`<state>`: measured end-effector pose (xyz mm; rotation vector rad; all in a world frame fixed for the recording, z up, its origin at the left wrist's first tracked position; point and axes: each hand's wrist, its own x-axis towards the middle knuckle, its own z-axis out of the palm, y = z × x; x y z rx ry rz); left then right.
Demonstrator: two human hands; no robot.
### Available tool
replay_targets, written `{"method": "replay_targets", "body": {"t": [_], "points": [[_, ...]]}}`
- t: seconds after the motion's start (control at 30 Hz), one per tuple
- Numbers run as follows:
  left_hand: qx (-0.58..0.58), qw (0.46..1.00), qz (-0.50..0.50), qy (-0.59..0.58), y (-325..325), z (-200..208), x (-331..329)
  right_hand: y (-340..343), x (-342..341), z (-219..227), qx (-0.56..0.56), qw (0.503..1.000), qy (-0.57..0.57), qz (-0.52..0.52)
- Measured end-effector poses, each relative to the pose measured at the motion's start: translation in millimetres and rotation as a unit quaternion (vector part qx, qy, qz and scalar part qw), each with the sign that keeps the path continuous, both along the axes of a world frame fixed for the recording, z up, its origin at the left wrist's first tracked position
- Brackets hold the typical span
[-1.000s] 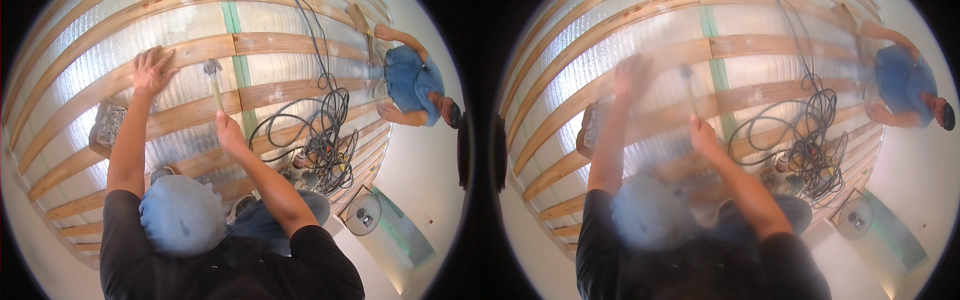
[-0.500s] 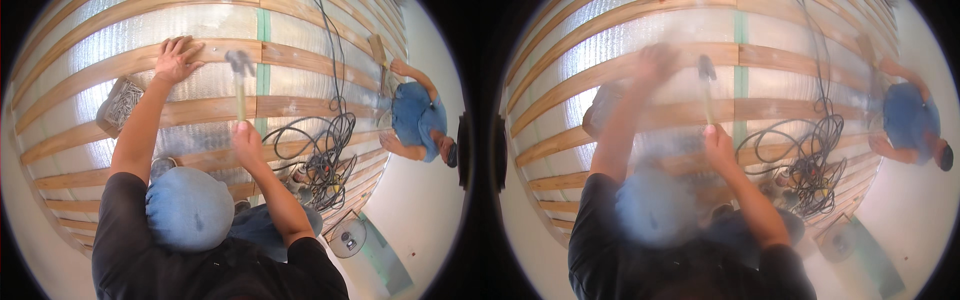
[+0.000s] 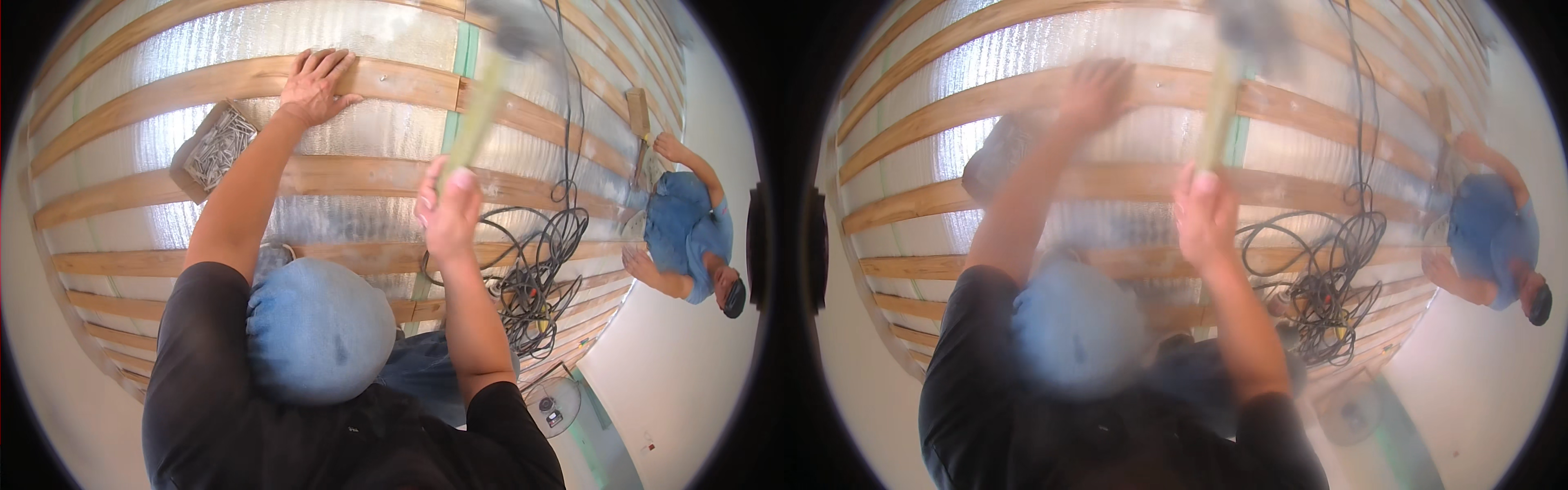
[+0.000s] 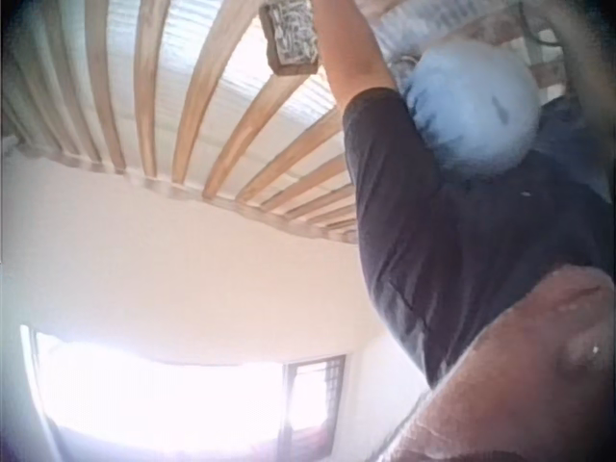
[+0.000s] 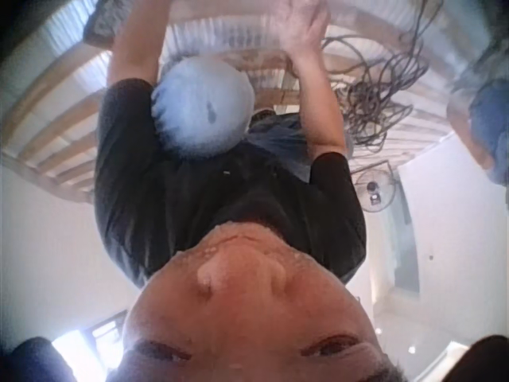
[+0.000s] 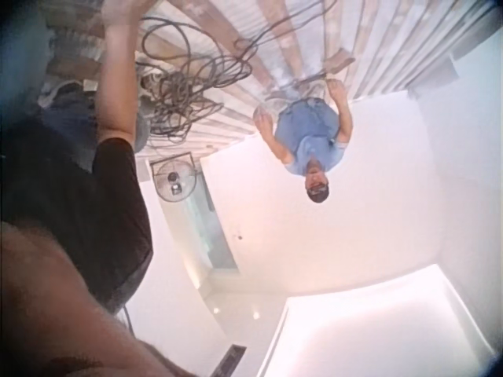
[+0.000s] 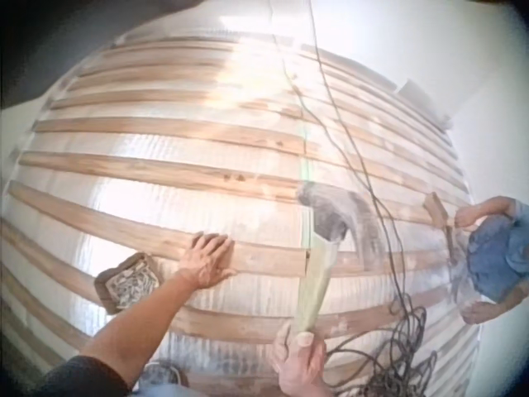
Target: Secure wooden floorboards to the subfloor using a hammer and nails.
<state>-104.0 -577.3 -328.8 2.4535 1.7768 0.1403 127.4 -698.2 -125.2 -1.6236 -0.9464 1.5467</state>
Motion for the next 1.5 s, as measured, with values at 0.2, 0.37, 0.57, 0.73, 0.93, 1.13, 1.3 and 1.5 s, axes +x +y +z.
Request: {"method": "replay_targets", "body": {"t": [0.2,0.37,0.57,0.73,0.93,1.13,1.3,1.5], "points": [[-0.011,1.0,-0.006,-0.025,-4,7,7,-23,0,-65,0.308,0.951,-0.008,-0.012],[-0.009,0.999,-0.011,-0.033,1,-5,11,-29,25,-89,-0.027,0.983,-0.156,0.089],[-0.024,1.0,0.001,-0.02,-10,2,2,6,-19,20,0.345,0.933,0.077,0.063],[-0.015,0.999,-0.017,-0.033,1,-4,28,-39,35,-138,-0.121,0.977,-0.166,0.06],[-0.04,0.999,-0.003,-0.013,-2,7,3,5,-8,26,0.222,0.974,0.053,0.013],[-0.03,0.999,-0.02,-0.037,7,11,23,-34,33,-138,0.219,0.907,-0.348,0.09],[-0.027,0.999,-0.003,-0.019,-3,-7,3,4,10,-33,0.041,0.997,-0.065,0.003],[-0.009,0.999,0.01,-0.029,-1,2,-3,-3,-16,-15,0.434,0.9,0.013,0.031]]}}
